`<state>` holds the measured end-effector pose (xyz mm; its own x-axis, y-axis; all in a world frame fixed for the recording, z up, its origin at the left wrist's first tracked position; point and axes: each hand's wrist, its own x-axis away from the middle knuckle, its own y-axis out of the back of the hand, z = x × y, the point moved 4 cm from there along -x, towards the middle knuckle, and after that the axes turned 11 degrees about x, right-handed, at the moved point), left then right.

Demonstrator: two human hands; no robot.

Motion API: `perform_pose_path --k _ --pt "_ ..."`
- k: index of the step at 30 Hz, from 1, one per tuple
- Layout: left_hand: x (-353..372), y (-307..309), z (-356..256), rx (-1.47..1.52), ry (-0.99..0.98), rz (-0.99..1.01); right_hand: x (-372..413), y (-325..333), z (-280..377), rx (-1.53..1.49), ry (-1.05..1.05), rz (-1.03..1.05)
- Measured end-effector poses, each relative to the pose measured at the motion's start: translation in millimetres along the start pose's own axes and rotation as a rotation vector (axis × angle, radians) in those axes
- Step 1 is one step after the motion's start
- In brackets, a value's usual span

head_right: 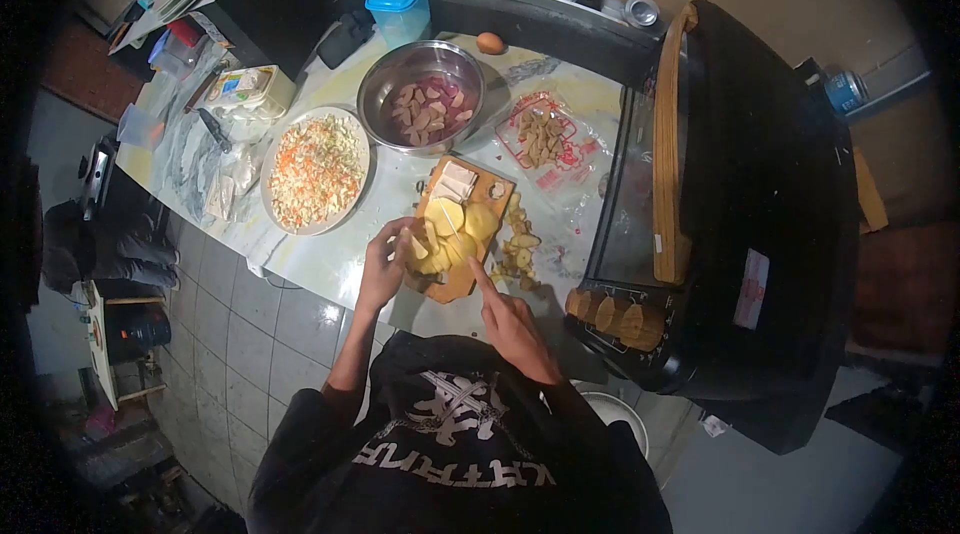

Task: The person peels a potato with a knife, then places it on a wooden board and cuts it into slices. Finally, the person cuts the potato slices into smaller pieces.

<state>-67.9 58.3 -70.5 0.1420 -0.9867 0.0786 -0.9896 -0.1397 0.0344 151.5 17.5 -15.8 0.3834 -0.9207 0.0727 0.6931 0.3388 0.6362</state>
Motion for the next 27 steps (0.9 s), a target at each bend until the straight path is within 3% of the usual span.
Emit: perform_pose_path --k 5,8,10,14,19,27 --pt "8 -6 -26 -0.086 0.061 -0.037 4 -12 -2 -0.028 0.069 -0.012" --pt "17 -4 -22 -0.149 -0.062 -0.104 5 -19 4 -0.048 0.022 0.079" --pt "22 -5 -24 -0.072 0.055 -0.147 6 -27 1 -0.057 0.044 0.069" --pt "27 -9 -18 -0.038 0.059 -0.161 6 -32 4 -0.089 0.074 0.078" --pt "28 -14 -28 -0.124 -0.179 -0.154 6 -36 8 -0.032 0.141 0.032" --pt "33 -11 -24 -0.214 -0.154 -0.177 7 -43 6 0.007 0.176 0.044"
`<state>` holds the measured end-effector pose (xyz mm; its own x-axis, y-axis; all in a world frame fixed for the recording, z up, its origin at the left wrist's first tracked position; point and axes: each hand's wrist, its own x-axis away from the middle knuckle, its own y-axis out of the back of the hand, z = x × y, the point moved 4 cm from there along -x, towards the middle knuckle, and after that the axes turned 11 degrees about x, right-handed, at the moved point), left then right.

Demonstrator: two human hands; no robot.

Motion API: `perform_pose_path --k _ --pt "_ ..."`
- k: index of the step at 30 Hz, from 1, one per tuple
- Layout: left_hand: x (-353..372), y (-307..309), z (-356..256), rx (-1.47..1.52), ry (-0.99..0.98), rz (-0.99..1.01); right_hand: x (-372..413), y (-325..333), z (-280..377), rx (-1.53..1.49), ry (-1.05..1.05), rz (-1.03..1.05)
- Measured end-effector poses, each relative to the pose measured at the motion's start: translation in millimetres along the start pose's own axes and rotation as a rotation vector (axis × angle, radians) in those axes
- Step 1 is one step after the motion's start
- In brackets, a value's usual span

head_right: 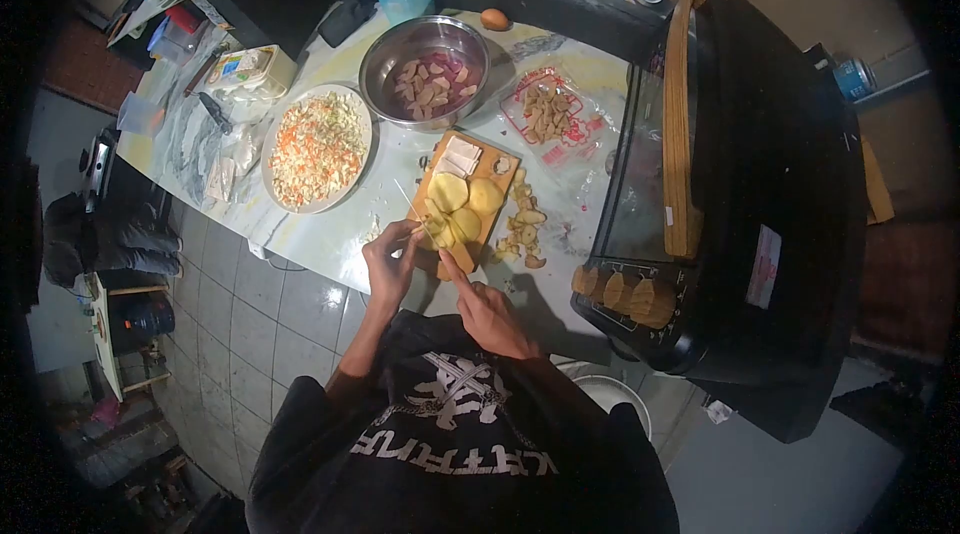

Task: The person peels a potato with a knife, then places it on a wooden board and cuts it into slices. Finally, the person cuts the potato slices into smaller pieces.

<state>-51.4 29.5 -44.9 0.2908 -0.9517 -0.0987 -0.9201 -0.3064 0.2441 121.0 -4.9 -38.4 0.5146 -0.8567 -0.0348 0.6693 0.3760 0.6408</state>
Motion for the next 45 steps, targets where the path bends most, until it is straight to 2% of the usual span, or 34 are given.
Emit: perform_pose_path --k 11,21,25,45 --pt "2 1 4 -0.065 -0.107 -0.044 1 -2 2 0.046 -0.018 0.062" --pt "5 5 0 -0.061 -0.169 -0.053 2 -6 3 -0.022 0.047 -0.007" --pt "7 6 2 -0.066 -0.193 -0.059 3 -8 2 0.048 0.008 0.066" --pt "9 7 1 -0.080 -0.172 -0.025 6 -6 9 0.207 -0.106 0.149"
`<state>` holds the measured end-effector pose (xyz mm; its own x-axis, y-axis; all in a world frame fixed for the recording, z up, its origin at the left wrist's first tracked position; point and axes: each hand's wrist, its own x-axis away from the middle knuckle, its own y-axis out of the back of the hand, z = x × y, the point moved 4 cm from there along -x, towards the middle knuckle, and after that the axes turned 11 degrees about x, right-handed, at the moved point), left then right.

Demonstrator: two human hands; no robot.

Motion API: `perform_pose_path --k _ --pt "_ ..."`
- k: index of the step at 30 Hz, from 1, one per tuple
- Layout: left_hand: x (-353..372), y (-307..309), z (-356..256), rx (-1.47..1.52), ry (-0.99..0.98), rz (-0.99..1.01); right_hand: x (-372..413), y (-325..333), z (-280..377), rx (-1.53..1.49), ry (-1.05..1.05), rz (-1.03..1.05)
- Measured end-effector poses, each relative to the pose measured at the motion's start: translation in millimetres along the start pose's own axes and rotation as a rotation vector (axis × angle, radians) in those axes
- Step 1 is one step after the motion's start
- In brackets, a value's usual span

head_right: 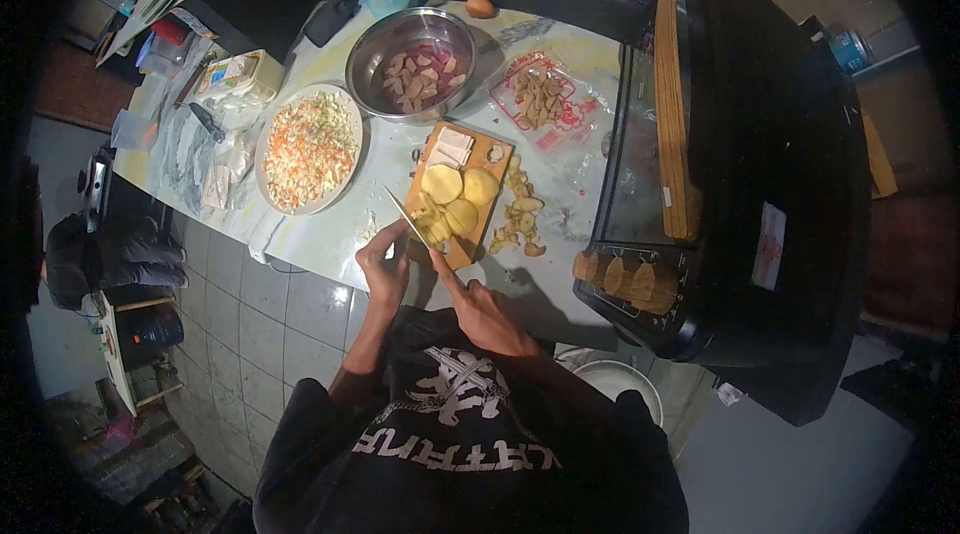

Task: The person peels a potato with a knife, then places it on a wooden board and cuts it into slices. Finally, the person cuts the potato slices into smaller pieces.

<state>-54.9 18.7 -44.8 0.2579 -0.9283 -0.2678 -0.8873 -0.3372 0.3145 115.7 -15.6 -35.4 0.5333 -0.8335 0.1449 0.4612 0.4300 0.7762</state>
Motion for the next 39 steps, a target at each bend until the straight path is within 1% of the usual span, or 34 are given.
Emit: perform_pose_path --k 2,4,8,18,23,29,34,37,39 --pt "0 0 -1 -0.001 0.001 -0.004 -1 2 1 0.007 -0.001 0.050" --pt "-1 1 -4 0.007 0.032 0.009 -1 5 2 0.006 -0.009 0.068" --pt "0 -1 0 -0.002 0.027 0.006 -1 9 5 0.038 -0.020 0.110" --pt "2 0 2 -0.039 0.038 0.004 -11 16 10 0.080 -0.057 0.137" --pt "3 -2 2 -0.043 0.039 0.010 -14 16 11 0.049 -0.085 0.153" --pt "0 -2 0 -0.049 0.031 -0.011 -14 15 9 0.046 -0.077 0.157" --pt "2 -2 2 -0.009 0.070 -0.028 -7 12 8 0.044 -0.074 0.146" --pt "2 -1 0 -0.037 0.023 -0.009 -9 12 7 0.031 -0.077 0.158" --pt "2 -2 0 -0.026 0.035 -0.006 -9 12 7 0.018 -0.083 0.167"
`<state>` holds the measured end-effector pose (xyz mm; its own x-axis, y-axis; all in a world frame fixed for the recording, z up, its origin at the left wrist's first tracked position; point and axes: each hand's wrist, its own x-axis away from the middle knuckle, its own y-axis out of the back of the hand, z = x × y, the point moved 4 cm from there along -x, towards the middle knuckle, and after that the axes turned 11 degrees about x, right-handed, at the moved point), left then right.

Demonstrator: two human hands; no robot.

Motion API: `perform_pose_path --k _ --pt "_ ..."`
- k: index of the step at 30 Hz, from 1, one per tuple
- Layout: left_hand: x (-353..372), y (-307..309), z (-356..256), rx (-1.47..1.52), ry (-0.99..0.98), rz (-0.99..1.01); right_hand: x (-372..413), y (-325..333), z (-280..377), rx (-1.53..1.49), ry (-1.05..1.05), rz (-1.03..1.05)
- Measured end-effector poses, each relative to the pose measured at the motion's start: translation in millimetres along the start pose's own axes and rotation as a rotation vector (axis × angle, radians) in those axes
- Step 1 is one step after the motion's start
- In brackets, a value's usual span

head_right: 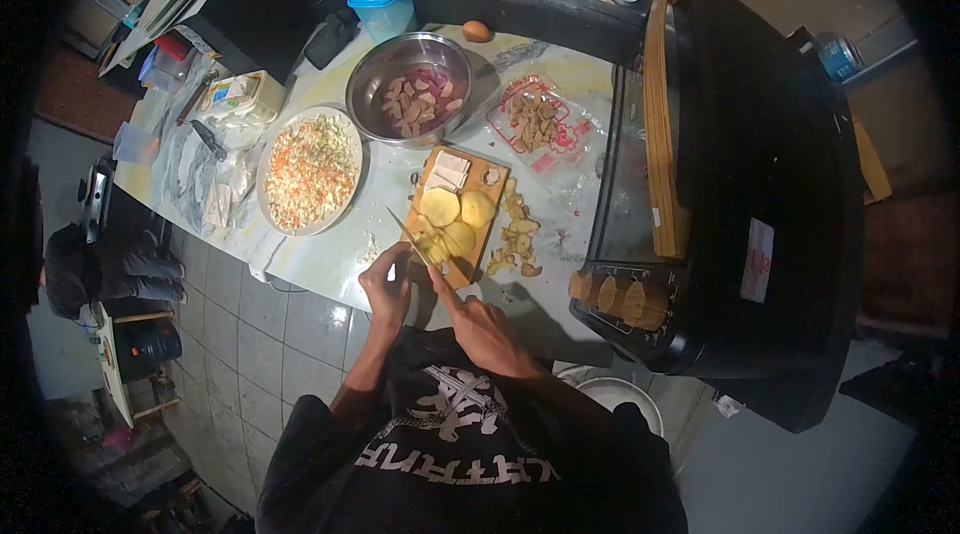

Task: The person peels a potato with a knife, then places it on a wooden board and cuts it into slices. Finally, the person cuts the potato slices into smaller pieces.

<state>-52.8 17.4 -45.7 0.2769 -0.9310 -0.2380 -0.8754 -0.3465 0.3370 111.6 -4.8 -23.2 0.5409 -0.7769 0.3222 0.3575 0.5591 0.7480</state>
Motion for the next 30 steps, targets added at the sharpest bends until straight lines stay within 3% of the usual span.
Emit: perform_pose_path --k 17,23,27,30 --pt "-2 -3 2 -0.005 -0.008 -0.012 -5 3 0 0.010 0.033 -0.129" --pt "-4 -6 11 0.035 0.074 0.055 -4 -2 -4 -0.027 0.080 -0.201" --pt "-3 -5 11 0.012 0.068 0.067 -4 -3 -5 -0.027 0.063 -0.169" --pt "-1 -6 14 -0.003 0.060 0.069 -2 -1 -3 -0.017 0.018 -0.004"
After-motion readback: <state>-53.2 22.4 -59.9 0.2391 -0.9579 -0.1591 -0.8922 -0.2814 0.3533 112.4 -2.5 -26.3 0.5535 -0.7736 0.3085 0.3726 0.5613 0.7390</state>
